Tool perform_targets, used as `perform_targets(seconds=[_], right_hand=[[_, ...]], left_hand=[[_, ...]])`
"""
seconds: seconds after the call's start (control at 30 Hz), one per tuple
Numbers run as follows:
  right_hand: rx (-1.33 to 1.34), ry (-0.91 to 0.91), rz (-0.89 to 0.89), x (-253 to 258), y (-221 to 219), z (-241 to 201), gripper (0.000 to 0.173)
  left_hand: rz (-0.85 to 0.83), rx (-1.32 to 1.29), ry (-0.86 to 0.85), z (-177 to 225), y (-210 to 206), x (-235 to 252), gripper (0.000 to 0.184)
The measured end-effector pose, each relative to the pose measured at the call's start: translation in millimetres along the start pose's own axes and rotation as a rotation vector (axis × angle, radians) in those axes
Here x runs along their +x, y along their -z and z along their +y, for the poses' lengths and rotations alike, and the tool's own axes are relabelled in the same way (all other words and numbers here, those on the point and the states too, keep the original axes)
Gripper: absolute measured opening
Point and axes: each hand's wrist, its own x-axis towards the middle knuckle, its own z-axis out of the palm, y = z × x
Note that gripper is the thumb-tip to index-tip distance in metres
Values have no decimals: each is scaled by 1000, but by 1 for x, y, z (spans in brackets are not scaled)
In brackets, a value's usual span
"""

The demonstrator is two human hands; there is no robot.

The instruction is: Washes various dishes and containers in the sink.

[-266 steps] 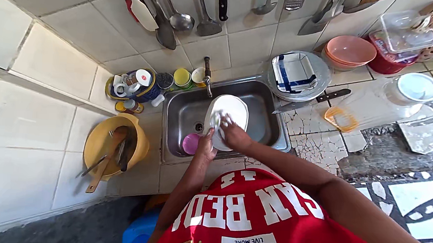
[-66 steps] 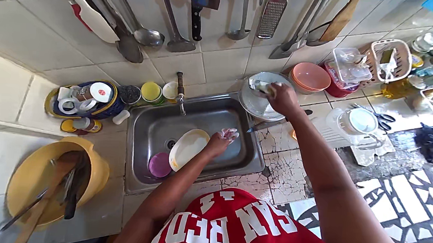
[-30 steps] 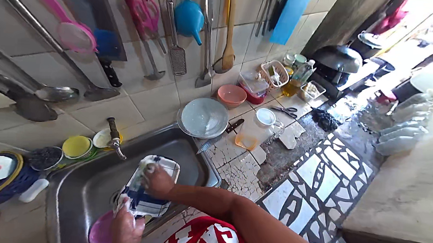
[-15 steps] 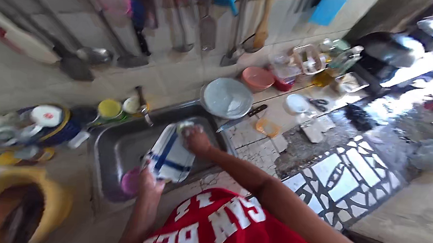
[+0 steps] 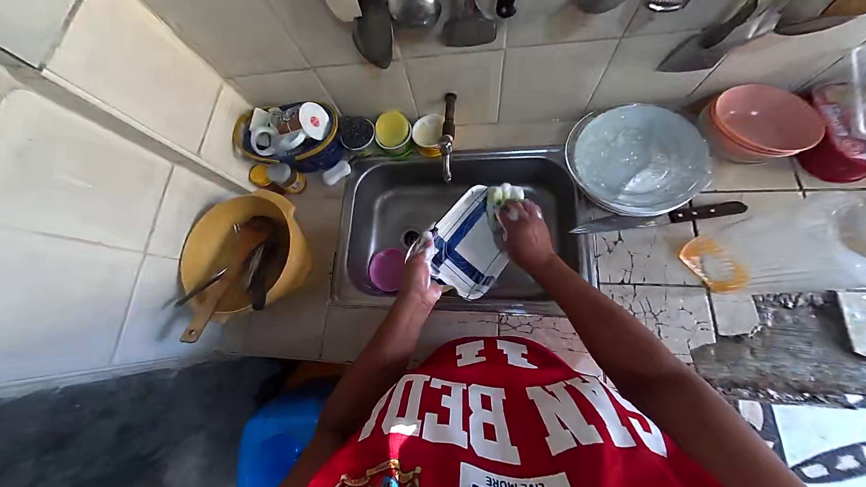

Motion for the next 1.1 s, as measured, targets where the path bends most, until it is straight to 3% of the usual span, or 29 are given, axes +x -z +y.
perform_targets(seconds=[0.1,0.27,0.33,0.43,0.53,0.73,0.8,0.9,1.0,1.1], right_hand=[[88,-32,-24,9,-7,-38,40],[237,360,-154,-16,-24,-69,33],[251,297,-108,-8,-26,-59,38],[114,55,44,20,-24,-28,51],[-41,8,8,25,-23,-19,54],[123,399,-251,-10,-21,-67,39],[76,349,-165,-2,-25,-50,51],[-36,69,-105,22,-21,-7,55],[27,-256,-353,49,5,13,57],[51,-171,-407,60,16,11,54]], left_hand=[[-33,1,54,-3,-11,-5,38],[-9,-3,47,4,-11,2,35],[-20,22,45,3,-8,1,35],[-21,64,62,4,-10,-7,31],[-18,127,81,2,-12,-13,29],[-51,212,98,4,-13,-10,26],[-37,243,60,4,-13,-11,22],[-30,265,13,1,-7,-12,23],[-72,221,53,-6,-6,-16,35],[-255,291,154,-3,0,-13,42]])
